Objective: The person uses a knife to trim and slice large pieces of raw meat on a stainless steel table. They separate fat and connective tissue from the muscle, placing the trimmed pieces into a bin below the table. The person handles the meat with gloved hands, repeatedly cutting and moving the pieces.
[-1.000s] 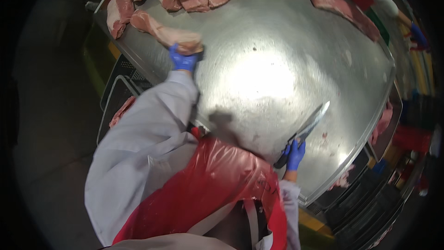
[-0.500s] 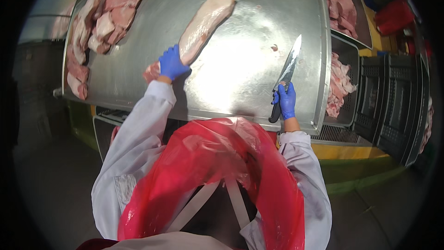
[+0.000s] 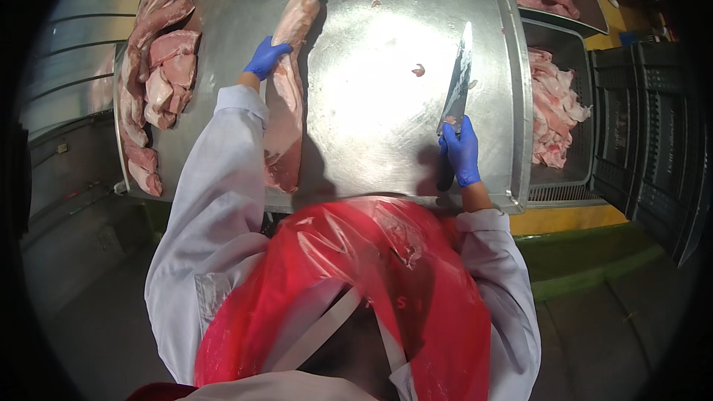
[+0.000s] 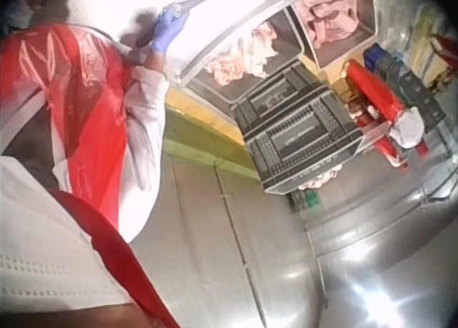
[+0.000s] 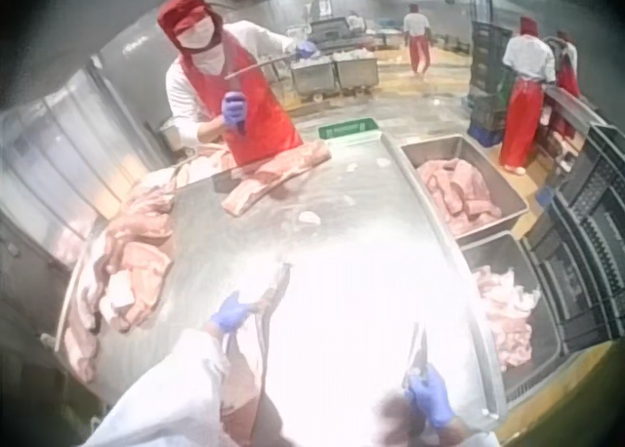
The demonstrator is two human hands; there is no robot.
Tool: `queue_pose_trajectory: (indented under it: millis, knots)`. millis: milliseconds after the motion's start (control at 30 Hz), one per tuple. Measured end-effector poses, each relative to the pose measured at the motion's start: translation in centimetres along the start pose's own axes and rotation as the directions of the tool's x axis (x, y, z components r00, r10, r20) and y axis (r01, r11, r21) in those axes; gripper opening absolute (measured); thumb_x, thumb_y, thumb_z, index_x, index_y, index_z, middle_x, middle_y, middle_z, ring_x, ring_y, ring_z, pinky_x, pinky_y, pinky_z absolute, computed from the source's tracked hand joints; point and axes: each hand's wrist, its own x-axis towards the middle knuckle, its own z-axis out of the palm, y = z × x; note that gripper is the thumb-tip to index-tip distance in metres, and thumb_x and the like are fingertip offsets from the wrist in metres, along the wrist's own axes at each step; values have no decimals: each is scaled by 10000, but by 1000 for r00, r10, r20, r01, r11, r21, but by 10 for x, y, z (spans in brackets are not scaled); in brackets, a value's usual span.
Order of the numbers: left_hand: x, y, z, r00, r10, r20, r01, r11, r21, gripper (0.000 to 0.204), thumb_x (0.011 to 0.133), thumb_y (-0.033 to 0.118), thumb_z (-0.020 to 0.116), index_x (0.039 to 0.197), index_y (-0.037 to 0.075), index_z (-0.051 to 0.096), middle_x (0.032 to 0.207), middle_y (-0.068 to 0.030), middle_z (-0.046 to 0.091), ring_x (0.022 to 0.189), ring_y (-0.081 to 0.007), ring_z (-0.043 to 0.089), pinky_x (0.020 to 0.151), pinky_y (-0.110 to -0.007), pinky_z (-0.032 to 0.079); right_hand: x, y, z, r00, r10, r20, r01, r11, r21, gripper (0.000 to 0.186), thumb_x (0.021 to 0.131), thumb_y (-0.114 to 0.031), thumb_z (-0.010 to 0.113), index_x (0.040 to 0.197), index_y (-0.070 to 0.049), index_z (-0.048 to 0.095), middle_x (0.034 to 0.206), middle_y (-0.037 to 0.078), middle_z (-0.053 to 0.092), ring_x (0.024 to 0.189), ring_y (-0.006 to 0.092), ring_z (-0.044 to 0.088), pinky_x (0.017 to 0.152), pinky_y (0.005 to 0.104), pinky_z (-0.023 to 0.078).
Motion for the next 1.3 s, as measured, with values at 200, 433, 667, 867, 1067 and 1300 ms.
queue_pose_trajectory:
  millis: [200,433,667,867,1067,1300]
  knots:
    - [16,-5,28,903,206,-376,-97,953,288,1059,753,526,794,1479,-82,319,1455,-314,422,1275,-431,510,1073,-474,432,50,-20,66,993,-6,116,10,999,-39,368,977,-164,578,1313,-34,506,793,33,618,619,89,572,534,258,491]
    - [43,7,51,735,623,-267,-371,700,610,766,903,490,638,1548,170,378,1631,-241,195,1487,-448,230,1204,-549,190,166,-86,202,967,-76,242,158,926,-343,783,974,-209,530,1620,-257,90,816,143,670,577,204,623,571,363,555]
    - [45,12,52,736,653,-177,-465,678,569,628,968,401,548,1540,187,403,1639,-212,213,1515,-433,164,1216,-558,137,228,-103,279,948,-8,318,155,884,-440,728,977,-175,465,1615,-237,119,868,174,683,622,237,649,604,389,569]
    - [44,4,48,722,667,-184,-501,688,525,601,968,385,545,1528,201,424,1628,-217,235,1503,-450,182,1214,-567,145,198,-56,274,931,-177,320,350,688,-636,890,880,-83,480,1616,-167,-14,974,245,699,750,360,701,700,423,581]
    - [52,13,53,708,685,-172,-515,667,538,552,989,374,516,1524,263,434,1630,-225,220,1503,-470,167,1202,-591,145,243,-113,280,901,168,399,58,867,-496,883,876,-121,530,1619,-168,55,885,191,680,645,233,645,588,380,566]
    - [48,6,50,694,688,-214,-511,679,527,526,997,363,490,1513,268,452,1630,-231,216,1505,-465,166,1196,-613,137,152,-93,277,924,182,337,6,873,-487,710,988,-169,458,1616,-230,131,761,110,607,510,176,551,476,347,519]
